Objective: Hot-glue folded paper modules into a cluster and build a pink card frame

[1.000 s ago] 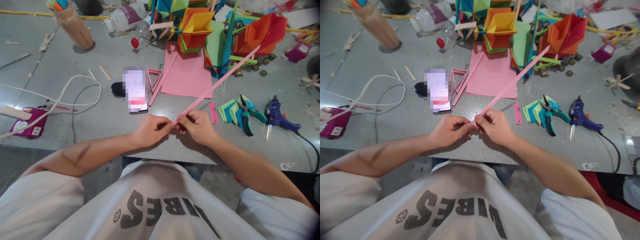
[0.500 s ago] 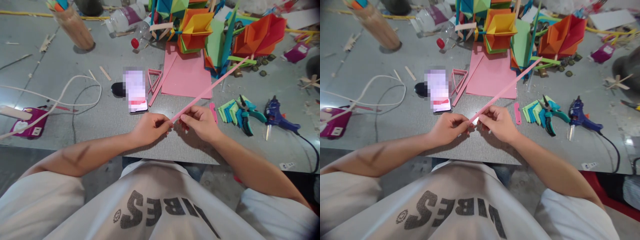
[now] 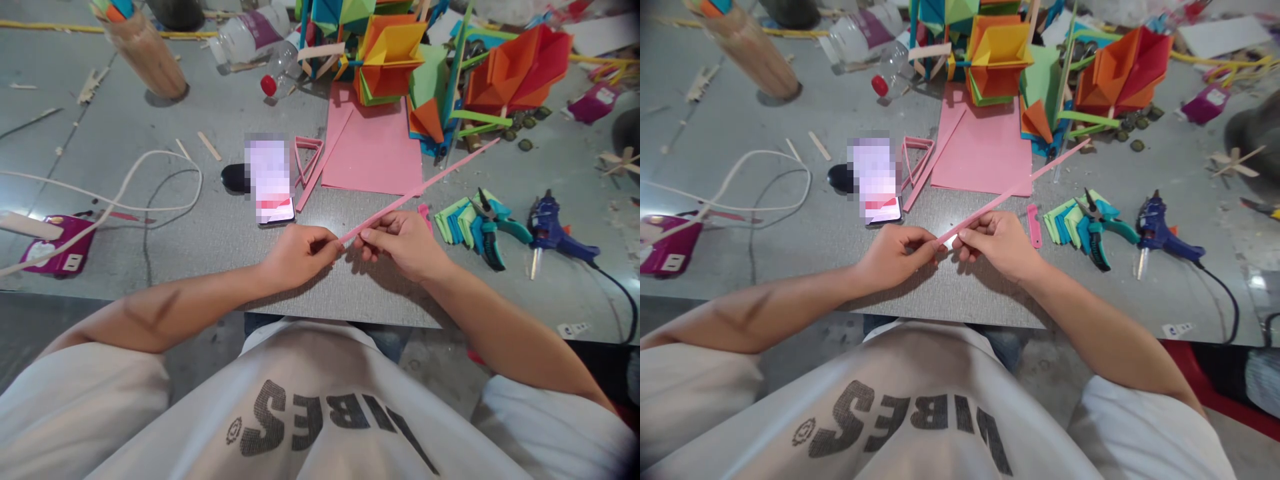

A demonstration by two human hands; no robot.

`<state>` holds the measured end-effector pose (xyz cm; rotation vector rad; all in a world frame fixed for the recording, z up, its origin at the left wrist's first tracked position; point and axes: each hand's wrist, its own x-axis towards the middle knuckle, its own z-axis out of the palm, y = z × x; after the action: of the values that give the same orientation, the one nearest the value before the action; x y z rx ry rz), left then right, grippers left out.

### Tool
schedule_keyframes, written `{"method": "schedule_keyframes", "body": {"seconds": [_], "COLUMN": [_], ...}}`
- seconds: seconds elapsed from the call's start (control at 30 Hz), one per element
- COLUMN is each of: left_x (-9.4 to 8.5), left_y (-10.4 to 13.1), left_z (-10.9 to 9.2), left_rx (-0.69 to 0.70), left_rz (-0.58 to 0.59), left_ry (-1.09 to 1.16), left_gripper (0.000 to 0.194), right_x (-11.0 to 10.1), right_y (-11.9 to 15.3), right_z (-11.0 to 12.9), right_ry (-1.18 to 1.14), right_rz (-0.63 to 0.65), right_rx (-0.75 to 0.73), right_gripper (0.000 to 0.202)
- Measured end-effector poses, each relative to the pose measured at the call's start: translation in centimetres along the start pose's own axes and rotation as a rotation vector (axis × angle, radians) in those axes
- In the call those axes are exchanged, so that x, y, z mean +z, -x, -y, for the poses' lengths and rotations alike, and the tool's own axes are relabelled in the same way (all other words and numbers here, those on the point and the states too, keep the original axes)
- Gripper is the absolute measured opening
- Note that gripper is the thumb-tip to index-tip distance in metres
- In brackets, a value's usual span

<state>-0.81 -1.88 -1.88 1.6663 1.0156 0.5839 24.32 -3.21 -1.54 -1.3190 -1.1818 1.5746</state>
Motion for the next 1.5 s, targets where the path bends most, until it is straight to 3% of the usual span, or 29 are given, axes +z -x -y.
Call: {"method": "schedule_keyframes", "body": {"seconds": [0.23, 0.4, 0.63, 0.77, 1.17, 1.5], "left_x": [-0.2, -0.1, 0.0, 0.1, 0.1, -0.2], "left_y": [0.0, 0.0, 0.4, 0.5, 0.4, 0.2], "left_z": [0.0, 0.2, 1.0, 1.3, 0.8, 0.2], "left_rx": [0.016, 0.032, 0.272, 0.35, 0.274, 0.153], "left_rz": [-0.055, -0.061, -0.12, -0.105, -0.057, -0.105], "left_ry": [-0.058, -0.09, -0.393, -0.444, -0.324, -0.18], "left_gripper": [0.035, 0.033, 0.036, 0.036, 0.037, 0.036], "right_x": [0.2, 0.5, 0.4, 0.5, 0.7, 0.7], "right_y": [0.3, 0.5, 0.1, 0.1, 0.2, 0.1], "right_z": [0.9, 1.2, 1.1, 0.8, 0.2, 0.8], "right_ry": [0.038, -0.023, -0.162, -0.141, 0.0, 0.041], "right_rz": [-0.018, -0.027, -0.035, -0.021, 0.078, 0.032], "right_rx": [0.076, 0.074, 0.131, 0.109, 0.063, 0.12], "right_gripper": [0.032, 0.038, 0.051, 0.053, 0.051, 0.028]}}
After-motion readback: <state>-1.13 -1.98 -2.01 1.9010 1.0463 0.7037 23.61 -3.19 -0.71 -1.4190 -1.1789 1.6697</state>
